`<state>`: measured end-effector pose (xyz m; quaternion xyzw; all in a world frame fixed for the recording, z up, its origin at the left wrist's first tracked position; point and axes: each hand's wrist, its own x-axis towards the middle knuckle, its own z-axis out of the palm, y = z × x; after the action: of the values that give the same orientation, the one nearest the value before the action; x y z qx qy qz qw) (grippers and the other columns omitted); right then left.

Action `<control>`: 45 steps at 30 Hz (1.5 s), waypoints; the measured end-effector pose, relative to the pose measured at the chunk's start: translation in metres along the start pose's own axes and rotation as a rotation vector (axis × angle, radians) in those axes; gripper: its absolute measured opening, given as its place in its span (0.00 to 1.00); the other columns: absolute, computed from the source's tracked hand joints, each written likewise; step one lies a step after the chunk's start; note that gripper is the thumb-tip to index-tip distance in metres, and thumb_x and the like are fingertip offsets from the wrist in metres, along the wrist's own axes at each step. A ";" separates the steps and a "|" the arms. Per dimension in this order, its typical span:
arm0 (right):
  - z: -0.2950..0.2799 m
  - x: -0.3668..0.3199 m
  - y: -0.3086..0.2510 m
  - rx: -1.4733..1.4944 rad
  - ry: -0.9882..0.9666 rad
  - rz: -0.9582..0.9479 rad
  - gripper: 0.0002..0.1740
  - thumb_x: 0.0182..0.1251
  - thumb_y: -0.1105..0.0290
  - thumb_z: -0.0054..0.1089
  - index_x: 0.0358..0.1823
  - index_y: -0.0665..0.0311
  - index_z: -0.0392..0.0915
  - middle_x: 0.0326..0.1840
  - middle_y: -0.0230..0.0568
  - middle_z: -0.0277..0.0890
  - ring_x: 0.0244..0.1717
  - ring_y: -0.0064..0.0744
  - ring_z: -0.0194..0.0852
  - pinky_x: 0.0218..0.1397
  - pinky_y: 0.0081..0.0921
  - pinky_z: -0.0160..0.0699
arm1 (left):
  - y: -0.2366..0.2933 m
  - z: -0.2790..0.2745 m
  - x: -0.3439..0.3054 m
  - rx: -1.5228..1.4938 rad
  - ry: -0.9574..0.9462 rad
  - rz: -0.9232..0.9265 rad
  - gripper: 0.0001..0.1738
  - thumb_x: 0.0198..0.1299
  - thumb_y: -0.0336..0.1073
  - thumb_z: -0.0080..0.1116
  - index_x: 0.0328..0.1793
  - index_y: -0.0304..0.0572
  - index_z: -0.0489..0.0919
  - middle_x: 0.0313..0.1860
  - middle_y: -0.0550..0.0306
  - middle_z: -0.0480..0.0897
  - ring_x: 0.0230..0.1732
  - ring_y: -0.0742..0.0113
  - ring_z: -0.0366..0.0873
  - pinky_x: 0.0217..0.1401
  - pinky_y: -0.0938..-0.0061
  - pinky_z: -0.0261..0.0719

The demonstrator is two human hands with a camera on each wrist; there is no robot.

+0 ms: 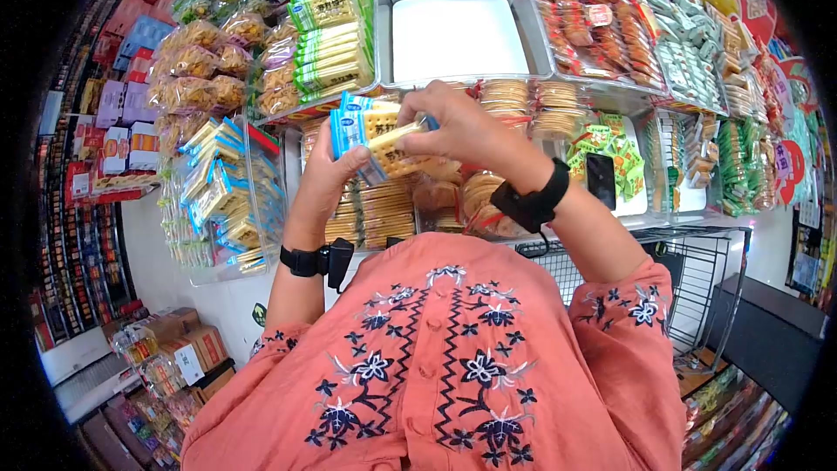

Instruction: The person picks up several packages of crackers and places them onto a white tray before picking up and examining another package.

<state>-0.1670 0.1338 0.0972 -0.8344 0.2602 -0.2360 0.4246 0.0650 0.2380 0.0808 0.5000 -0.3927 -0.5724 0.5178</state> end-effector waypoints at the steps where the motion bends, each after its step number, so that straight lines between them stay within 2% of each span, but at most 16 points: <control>1: 0.011 0.001 0.001 -0.009 0.001 -0.031 0.15 0.59 0.60 0.73 0.43 0.58 0.81 0.44 0.46 0.71 0.49 0.44 0.72 0.54 0.36 0.72 | -0.003 -0.004 -0.005 0.044 0.036 0.012 0.38 0.65 0.40 0.69 0.76 0.39 0.63 0.57 0.59 0.80 0.52 0.73 0.79 0.57 0.76 0.79; 3: 0.023 0.001 -0.011 -0.034 -0.042 -0.057 0.18 0.61 0.57 0.72 0.46 0.60 0.81 0.43 0.48 0.76 0.51 0.47 0.74 0.56 0.37 0.73 | -0.005 -0.017 -0.017 -0.001 0.083 -0.043 0.34 0.63 0.36 0.69 0.73 0.38 0.67 0.53 0.61 0.81 0.50 0.74 0.79 0.57 0.76 0.77; 5: 0.022 0.004 -0.022 0.020 -0.151 0.017 0.16 0.66 0.60 0.70 0.49 0.61 0.80 0.47 0.43 0.76 0.54 0.41 0.74 0.56 0.34 0.77 | -0.011 -0.027 -0.022 -0.031 0.119 -0.070 0.32 0.63 0.35 0.69 0.71 0.37 0.69 0.51 0.61 0.81 0.49 0.75 0.78 0.56 0.76 0.77; 6: 0.019 0.004 -0.024 0.046 -0.139 0.035 0.16 0.69 0.61 0.68 0.51 0.62 0.80 0.48 0.42 0.77 0.53 0.38 0.78 0.53 0.31 0.80 | -0.006 -0.030 -0.028 -0.006 0.125 -0.114 0.31 0.62 0.35 0.69 0.69 0.37 0.70 0.50 0.62 0.81 0.48 0.75 0.78 0.55 0.76 0.77; 10: -0.015 0.019 -0.004 0.013 -0.018 0.098 0.16 0.72 0.63 0.63 0.54 0.66 0.79 0.48 0.43 0.82 0.48 0.32 0.83 0.53 0.29 0.82 | -0.029 -0.049 -0.032 0.165 0.156 -0.148 0.34 0.63 0.37 0.69 0.72 0.35 0.69 0.52 0.59 0.81 0.50 0.73 0.77 0.55 0.75 0.77; 11: -0.030 0.022 0.000 -0.023 0.042 0.161 0.15 0.74 0.64 0.59 0.54 0.67 0.78 0.45 0.42 0.82 0.48 0.29 0.81 0.53 0.29 0.81 | -0.033 -0.052 -0.033 0.259 0.157 -0.144 0.34 0.62 0.37 0.69 0.72 0.35 0.69 0.52 0.59 0.81 0.51 0.73 0.77 0.55 0.75 0.77; 14: -0.083 0.027 0.042 -0.056 0.128 0.267 0.19 0.74 0.60 0.57 0.55 0.68 0.78 0.44 0.40 0.81 0.47 0.28 0.79 0.52 0.30 0.81 | -0.041 -0.053 -0.036 0.493 0.167 -0.122 0.37 0.61 0.39 0.70 0.72 0.32 0.68 0.54 0.55 0.81 0.52 0.70 0.78 0.56 0.74 0.76; 15: -0.096 0.026 0.055 -0.029 0.164 0.335 0.20 0.73 0.58 0.57 0.55 0.69 0.78 0.43 0.40 0.81 0.47 0.29 0.78 0.51 0.29 0.80 | -0.049 -0.057 -0.035 0.598 0.171 -0.043 0.37 0.61 0.39 0.71 0.72 0.32 0.68 0.55 0.53 0.80 0.53 0.68 0.78 0.57 0.72 0.76; 16: -0.106 0.025 0.055 -0.049 0.244 0.432 0.21 0.70 0.60 0.60 0.51 0.73 0.80 0.43 0.49 0.84 0.46 0.38 0.83 0.51 0.32 0.79 | -0.058 -0.061 -0.033 0.703 0.174 0.037 0.38 0.61 0.39 0.71 0.72 0.32 0.68 0.57 0.51 0.80 0.54 0.66 0.77 0.59 0.71 0.76; 17: -0.117 0.024 0.071 -0.158 0.242 0.493 0.24 0.69 0.57 0.60 0.52 0.72 0.80 0.48 0.53 0.84 0.50 0.43 0.83 0.55 0.35 0.78 | -0.065 -0.065 -0.032 0.810 0.178 0.117 0.38 0.60 0.40 0.71 0.72 0.31 0.68 0.59 0.48 0.79 0.56 0.63 0.77 0.60 0.69 0.76; 18: -0.124 0.025 0.089 -0.215 0.226 0.538 0.25 0.68 0.56 0.61 0.54 0.72 0.80 0.50 0.55 0.84 0.53 0.45 0.82 0.56 0.36 0.78 | -0.056 -0.059 -0.034 0.955 0.194 0.179 0.39 0.59 0.37 0.72 0.72 0.30 0.67 0.62 0.41 0.76 0.60 0.52 0.76 0.64 0.63 0.74; 22: -0.128 0.025 0.145 -0.378 0.123 0.658 0.31 0.66 0.54 0.62 0.60 0.73 0.75 0.56 0.63 0.81 0.58 0.53 0.80 0.59 0.39 0.77 | -0.036 -0.046 -0.034 1.131 0.201 0.189 0.41 0.54 0.38 0.75 0.71 0.31 0.69 0.62 0.38 0.75 0.62 0.36 0.72 0.64 0.53 0.72; 26: -0.110 0.030 0.172 -0.422 0.104 0.643 0.35 0.64 0.54 0.61 0.62 0.78 0.70 0.58 0.70 0.78 0.61 0.64 0.77 0.64 0.45 0.75 | -0.039 -0.045 -0.033 1.272 0.216 0.222 0.40 0.54 0.38 0.75 0.71 0.33 0.70 0.64 0.39 0.74 0.65 0.40 0.71 0.68 0.54 0.69; 30: -0.103 0.042 0.167 -0.450 0.060 0.716 0.38 0.61 0.53 0.61 0.61 0.82 0.70 0.57 0.75 0.77 0.60 0.66 0.79 0.65 0.45 0.75 | -0.035 -0.042 -0.031 1.290 0.266 0.315 0.33 0.60 0.39 0.69 0.68 0.31 0.71 0.63 0.38 0.74 0.64 0.41 0.71 0.69 0.54 0.68; 42: -0.087 0.052 0.175 -0.463 0.153 0.823 0.43 0.58 0.52 0.65 0.64 0.83 0.66 0.55 0.74 0.79 0.58 0.60 0.81 0.65 0.43 0.77 | -0.018 -0.021 -0.010 1.038 0.225 0.354 0.24 0.66 0.35 0.65 0.64 0.33 0.74 0.56 0.42 0.78 0.58 0.44 0.76 0.64 0.59 0.73; 45: -0.088 0.053 0.165 -0.435 0.110 0.824 0.47 0.57 0.50 0.68 0.65 0.84 0.64 0.59 0.74 0.77 0.62 0.63 0.78 0.67 0.43 0.76 | -0.013 -0.014 -0.005 1.028 0.199 0.367 0.23 0.66 0.35 0.64 0.64 0.35 0.75 0.55 0.42 0.78 0.57 0.46 0.76 0.62 0.60 0.74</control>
<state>-0.2193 -0.0344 0.0155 -0.7175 0.6354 -0.0317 0.2836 0.0763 0.2458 0.0663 0.6633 -0.6515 -0.1575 0.3328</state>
